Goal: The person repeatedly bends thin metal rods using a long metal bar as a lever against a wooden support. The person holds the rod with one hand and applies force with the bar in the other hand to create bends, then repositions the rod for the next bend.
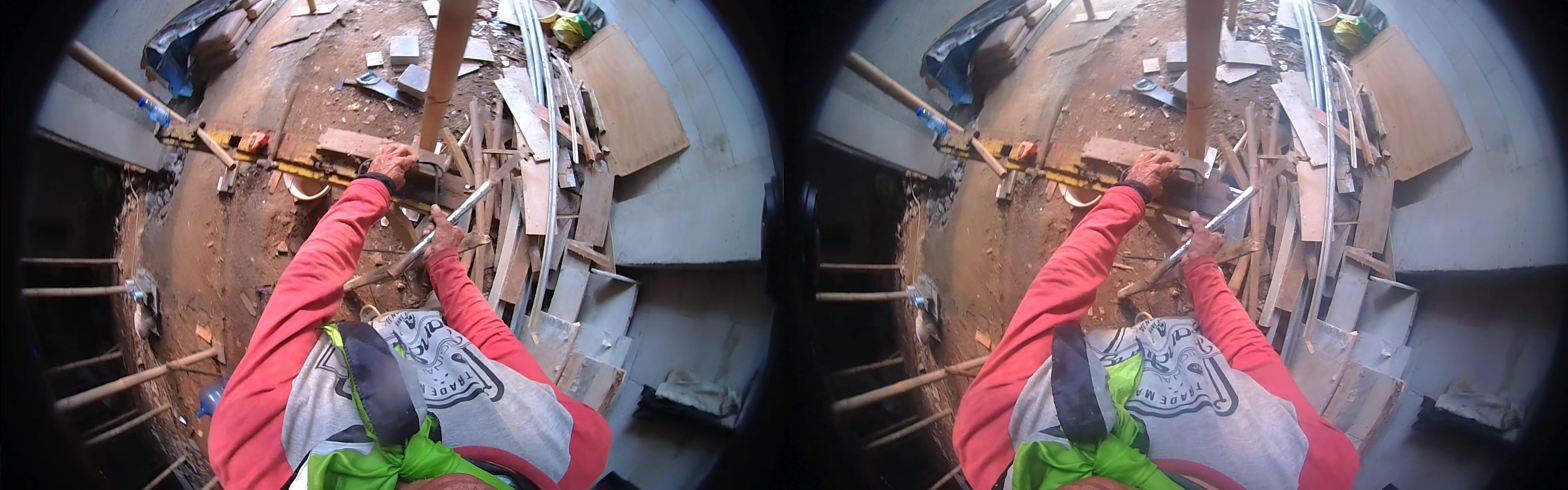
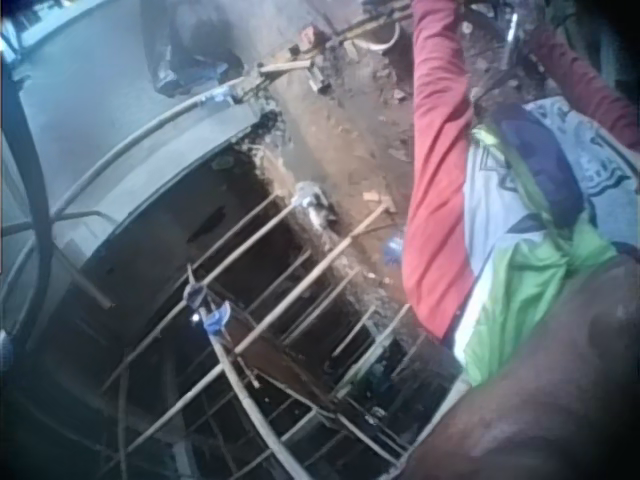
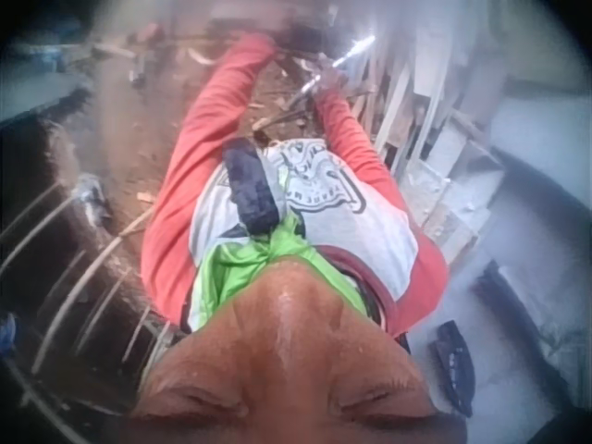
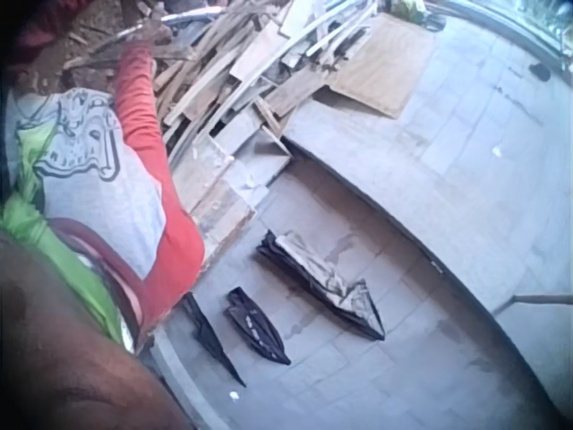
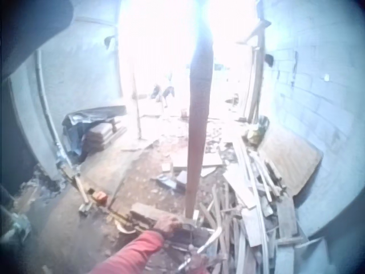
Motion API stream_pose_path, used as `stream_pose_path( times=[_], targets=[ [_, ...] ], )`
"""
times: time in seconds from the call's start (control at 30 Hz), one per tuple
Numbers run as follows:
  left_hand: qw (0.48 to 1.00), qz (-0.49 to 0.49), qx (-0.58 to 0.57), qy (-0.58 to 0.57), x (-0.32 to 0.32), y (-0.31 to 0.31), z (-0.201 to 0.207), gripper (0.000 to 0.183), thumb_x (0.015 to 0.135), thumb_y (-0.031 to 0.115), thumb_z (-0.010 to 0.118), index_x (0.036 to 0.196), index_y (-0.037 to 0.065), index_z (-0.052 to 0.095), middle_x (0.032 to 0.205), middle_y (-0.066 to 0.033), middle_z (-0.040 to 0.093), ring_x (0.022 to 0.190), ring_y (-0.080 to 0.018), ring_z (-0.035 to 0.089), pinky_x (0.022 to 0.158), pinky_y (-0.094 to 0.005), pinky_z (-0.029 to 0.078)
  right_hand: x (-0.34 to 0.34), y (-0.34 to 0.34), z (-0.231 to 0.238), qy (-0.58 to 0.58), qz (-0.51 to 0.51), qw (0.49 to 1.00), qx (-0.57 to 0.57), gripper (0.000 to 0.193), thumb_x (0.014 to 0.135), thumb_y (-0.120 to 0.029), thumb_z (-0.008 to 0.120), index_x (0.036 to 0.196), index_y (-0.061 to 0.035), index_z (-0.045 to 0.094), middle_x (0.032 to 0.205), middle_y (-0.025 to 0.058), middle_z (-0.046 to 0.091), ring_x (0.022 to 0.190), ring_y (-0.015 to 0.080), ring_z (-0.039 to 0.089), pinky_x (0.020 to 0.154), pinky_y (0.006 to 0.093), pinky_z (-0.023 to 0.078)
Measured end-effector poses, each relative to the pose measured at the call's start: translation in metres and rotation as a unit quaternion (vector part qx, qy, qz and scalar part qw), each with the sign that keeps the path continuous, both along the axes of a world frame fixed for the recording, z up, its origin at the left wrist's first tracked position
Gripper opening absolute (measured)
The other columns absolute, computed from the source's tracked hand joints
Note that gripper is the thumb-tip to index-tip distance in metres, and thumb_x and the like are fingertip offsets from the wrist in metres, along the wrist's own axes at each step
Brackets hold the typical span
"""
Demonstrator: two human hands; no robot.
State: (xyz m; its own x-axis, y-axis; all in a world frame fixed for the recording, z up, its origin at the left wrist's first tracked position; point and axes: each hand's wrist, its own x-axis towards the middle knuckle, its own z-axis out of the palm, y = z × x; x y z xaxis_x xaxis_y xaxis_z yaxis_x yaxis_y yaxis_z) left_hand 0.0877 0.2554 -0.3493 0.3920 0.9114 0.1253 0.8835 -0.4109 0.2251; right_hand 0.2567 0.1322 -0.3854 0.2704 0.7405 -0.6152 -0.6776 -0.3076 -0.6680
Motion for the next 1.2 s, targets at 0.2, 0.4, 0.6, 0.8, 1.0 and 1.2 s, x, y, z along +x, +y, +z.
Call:
stream_pose_path(
  times=[0.2,0.4,0.6,0.8,1.0,1.2],
  targets=[
    [0.912,0.291,0.239,-0.161,-0.008,-0.081,0.003,0.043,0.08,0.006,0.063,0.123,0.007,0.061,0.12,-0.0122,0.062,0.114,-0.0315,0.057,0.102,-0.0432,0.043,0.003,-0.011,-0.005,0.101,-0.002,0.995,-0.006,0.021,0.089,-0.014,0.073,0.081,-0.0086,0.055,0.069,0.0024,0.054,0.05,0.0111,0.049,0.043,0.0254,0.046],
    [0.822,0.425,-0.043,-0.376,-0.041,-0.126,-0.056,0.026,0.093,0.014,0.059,0.116,0.007,0.068,0.094,-0.013,0.071,0.084,-0.026,0.07,0.076,-0.039,0.054,-0.002,-0.017,0.012,0.114,-0.011,0.993,-0.019,0.022,0.089,-0.015,0.074,0.082,-0.0066,0.055,0.067,0.0031,0.053,0.052,0.0124,0.05,0.044,0.0268,0.047],
    [0.917,0.332,0.122,-0.182,-0.06,-0.113,-0.09,0.022,0.095,0.017,0.06,0.11,0.005,0.07,0.087,-0.0165,0.071,0.077,-0.0307,0.07,0.068,-0.0371,0.054,-0.001,-0.029,0.025,0.096,0.049,0.994,-0.034,0.02,0.087,-0.016,0.075,0.082,-0.0079,0.058,0.068,0.003,0.06,0.054,0.0146,0.059,0.048,0.0329,0.058],
    [0.93,0.318,0.101,-0.153,-0.057,-0.116,-0.071,0.023,0.097,0.021,0.058,0.11,0.006,0.07,0.083,-0.017,0.069,0.076,-0.0331,0.069,0.067,-0.0405,0.054,0.002,-0.031,0.007,0.019,0.041,0.999,-0.001,0.018,0.086,-0.013,0.076,0.082,-0.0005,0.063,0.07,0.0089,0.063,0.054,0.0199,0.063,0.048,0.034,0.056],
    [0.932,0.314,0.099,-0.154,-0.06,-0.115,-0.083,0.026,0.097,0.023,0.058,0.112,0.005,0.068,0.087,-0.0165,0.071,0.079,-0.0334,0.07,0.07,-0.0409,0.055,0.009,-0.031,0.002,-0.034,0.097,0.995,0.0,0.023,0.085,-0.019,0.078,0.082,-0.0042,0.061,0.067,0.0081,0.063,0.051,0.0203,0.062,0.047,0.0344,0.055],
    [0.918,0.289,0.087,-0.258,-0.074,-0.109,-0.099,0.028,0.097,0.025,0.057,0.112,0.005,0.068,0.091,-0.0165,0.072,0.082,-0.0333,0.07,0.074,-0.0395,0.055,0.008,-0.032,0.001,-0.067,0.11,0.992,0.015,0.028,0.085,-0.023,0.079,0.081,-0.0003,0.062,0.063,0.012,0.065,0.051,0.0223,0.064,0.049,0.0336,0.055]
  ],
)
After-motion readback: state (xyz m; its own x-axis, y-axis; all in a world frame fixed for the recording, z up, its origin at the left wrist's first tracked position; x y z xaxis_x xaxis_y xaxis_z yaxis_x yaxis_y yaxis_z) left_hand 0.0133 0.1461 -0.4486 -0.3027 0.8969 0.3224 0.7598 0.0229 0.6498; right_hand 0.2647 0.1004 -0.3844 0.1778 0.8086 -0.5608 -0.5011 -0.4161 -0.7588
